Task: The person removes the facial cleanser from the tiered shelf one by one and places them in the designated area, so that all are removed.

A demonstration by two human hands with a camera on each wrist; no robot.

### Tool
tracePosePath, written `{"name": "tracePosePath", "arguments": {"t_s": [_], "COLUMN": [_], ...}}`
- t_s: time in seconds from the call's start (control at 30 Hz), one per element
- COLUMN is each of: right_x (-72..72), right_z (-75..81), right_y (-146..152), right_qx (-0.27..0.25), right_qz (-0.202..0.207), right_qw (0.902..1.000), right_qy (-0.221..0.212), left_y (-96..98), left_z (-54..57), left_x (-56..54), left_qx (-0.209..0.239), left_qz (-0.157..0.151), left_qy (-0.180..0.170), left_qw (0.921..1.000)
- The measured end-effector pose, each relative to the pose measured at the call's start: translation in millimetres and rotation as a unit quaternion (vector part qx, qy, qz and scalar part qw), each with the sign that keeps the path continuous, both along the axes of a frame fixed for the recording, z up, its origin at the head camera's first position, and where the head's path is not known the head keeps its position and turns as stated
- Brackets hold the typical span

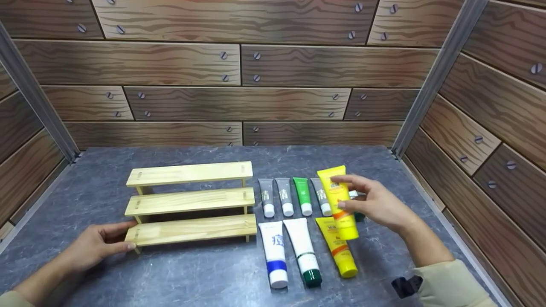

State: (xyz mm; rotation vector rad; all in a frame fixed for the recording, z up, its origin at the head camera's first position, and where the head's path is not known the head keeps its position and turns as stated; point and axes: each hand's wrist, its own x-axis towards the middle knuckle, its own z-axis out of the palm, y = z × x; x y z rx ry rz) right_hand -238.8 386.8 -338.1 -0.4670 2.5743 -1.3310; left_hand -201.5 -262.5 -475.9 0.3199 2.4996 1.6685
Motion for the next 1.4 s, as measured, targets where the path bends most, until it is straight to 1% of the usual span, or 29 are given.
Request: {"name": "tracePosePath", "arguments": {"t_s": [0.17, 0.27, 0.5, 0.67, 0.93, 1.2, 1.4], "right_x": [1.0, 1.0, -0.5, -2.8, -4.1, -4.8, -3.2], "right_z": [-7.9, -12.6, -24.3, -31.9, -45.8, -59.0, -67.1], "right_y": [15, 24, 39, 46, 58, 65, 70], "right_qx": [0.023, 0.041, 0.058, 0.053, 0.045, 0.043, 0.042], "right_qz": [-0.008, -0.013, -0.004, 0.006, 0.020, 0.012, 0.006], "right_qw": [0.9997, 0.9990, 0.9977, 0.9970, 0.9947, 0.9907, 0.9888], "right_qy": [-0.004, -0.014, -0.035, -0.056, -0.090, -0.128, -0.143], "left_y": [0.1, -0.1, -0.2, -0.3, -0.5, -0.3, -0.1], "left_z": [-0.6, -1.0, -0.4, -0.3, -1.3, -1.7, -2.4], "left_x": [-0.4, -0.3, -1.0, -0.7, -0.2, -0.3, -0.1], "left_qx": [0.010, 0.011, 0.013, 0.016, 0.006, 0.008, 0.019], "left_qz": [-0.004, -0.005, -0.007, -0.007, -0.002, -0.002, -0.002], "left_qy": [0.002, 0.004, 0.004, -0.003, 0.001, 0.004, 0.004], "left_qw": [0.9999, 0.9999, 0.9999, 0.9998, 1.0000, 1.0000, 0.9998]}}
